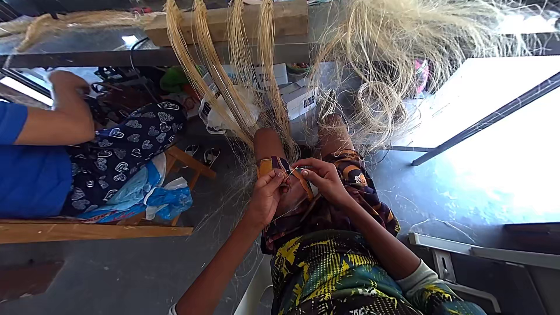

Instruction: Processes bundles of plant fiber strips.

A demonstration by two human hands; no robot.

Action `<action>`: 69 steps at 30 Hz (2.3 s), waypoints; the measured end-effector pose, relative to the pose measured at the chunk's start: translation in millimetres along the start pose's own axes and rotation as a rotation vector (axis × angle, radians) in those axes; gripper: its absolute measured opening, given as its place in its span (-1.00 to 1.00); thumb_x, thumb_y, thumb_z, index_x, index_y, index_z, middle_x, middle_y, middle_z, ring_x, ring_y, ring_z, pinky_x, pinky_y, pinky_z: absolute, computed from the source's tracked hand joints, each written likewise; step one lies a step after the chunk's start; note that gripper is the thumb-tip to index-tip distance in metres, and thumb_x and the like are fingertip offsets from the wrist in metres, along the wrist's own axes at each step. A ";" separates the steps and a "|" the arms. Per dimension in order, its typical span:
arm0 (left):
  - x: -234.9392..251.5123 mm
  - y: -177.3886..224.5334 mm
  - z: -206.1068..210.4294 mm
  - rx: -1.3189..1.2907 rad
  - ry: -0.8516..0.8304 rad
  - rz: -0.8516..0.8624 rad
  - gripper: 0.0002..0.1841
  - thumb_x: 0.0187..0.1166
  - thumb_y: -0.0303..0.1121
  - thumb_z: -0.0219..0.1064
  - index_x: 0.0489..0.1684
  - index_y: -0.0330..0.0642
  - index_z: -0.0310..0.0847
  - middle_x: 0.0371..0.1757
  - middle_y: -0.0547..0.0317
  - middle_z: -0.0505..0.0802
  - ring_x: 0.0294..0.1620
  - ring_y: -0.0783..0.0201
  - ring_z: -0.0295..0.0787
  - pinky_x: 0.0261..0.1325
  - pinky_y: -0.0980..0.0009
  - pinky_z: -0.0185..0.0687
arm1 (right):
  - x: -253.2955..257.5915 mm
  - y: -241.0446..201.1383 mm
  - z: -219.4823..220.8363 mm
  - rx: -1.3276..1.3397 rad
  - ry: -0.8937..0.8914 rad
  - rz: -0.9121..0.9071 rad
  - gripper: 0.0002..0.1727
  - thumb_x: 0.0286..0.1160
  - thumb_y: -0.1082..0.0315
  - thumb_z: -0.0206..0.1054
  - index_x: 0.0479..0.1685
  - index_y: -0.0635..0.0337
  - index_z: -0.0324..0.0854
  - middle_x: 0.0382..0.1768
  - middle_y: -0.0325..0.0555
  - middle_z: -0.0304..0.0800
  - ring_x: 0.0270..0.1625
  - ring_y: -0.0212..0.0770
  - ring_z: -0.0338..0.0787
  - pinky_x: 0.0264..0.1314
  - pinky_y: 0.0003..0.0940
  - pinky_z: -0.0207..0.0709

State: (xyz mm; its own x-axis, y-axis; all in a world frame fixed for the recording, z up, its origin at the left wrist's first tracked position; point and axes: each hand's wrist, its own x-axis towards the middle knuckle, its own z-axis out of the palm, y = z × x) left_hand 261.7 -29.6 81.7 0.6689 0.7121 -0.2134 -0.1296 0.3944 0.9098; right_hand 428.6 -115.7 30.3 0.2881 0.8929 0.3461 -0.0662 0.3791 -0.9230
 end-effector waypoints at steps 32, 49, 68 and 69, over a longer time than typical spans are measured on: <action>-3.8 -13.2 -6.8 0.207 -0.105 0.187 -0.73 0.72 -0.44 -0.02 -0.31 -0.11 0.61 -0.33 0.38 0.76 -0.27 0.49 0.69 -0.09 0.55 0.63 | -1.1 -1.5 13.4 0.162 0.159 0.001 -0.83 0.51 0.51 0.20 -0.39 0.09 0.61 -0.59 -0.42 0.58 -0.59 -0.62 0.44 -0.50 -0.67 0.29; 1.6 -12.7 0.5 -0.002 -0.204 0.025 -0.79 0.56 -0.39 0.08 -0.38 -0.09 0.64 -0.37 0.31 0.75 -0.28 0.45 0.69 -0.10 0.51 0.62 | -3.2 0.4 20.1 0.028 0.141 -0.090 -0.85 0.61 0.47 0.05 -0.27 0.06 0.47 -0.60 -0.51 0.34 -0.58 -0.65 0.30 -0.49 -0.69 0.20; 1.2 -8.6 -5.5 0.068 -0.211 0.100 -0.78 0.46 -0.45 0.08 -0.51 -0.02 0.61 -0.39 0.35 0.74 -0.29 0.48 0.67 -0.10 0.54 0.59 | -5.5 -2.6 11.4 -0.028 0.045 -0.069 -0.90 0.54 0.39 0.17 -0.11 0.14 0.56 -0.46 -0.49 0.58 -0.44 -0.66 0.51 -0.33 -0.69 0.38; 1.2 -8.9 -5.5 0.067 -0.209 0.098 -0.78 0.47 -0.45 0.07 -0.51 -0.03 0.61 -0.39 0.35 0.74 -0.29 0.48 0.67 -0.10 0.54 0.59 | -5.2 -3.5 12.4 -0.038 0.047 -0.097 -0.91 0.56 0.45 0.18 -0.11 0.19 0.58 -0.45 -0.45 0.61 -0.43 -0.65 0.53 -0.32 -0.69 0.42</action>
State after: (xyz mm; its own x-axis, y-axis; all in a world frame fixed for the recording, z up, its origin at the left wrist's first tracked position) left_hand 259.7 -29.1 71.3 0.7934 0.6065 -0.0512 -0.1573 0.2855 0.9454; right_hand 415.5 -118.7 33.9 0.3363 0.8396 0.4267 0.0002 0.4530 -0.8915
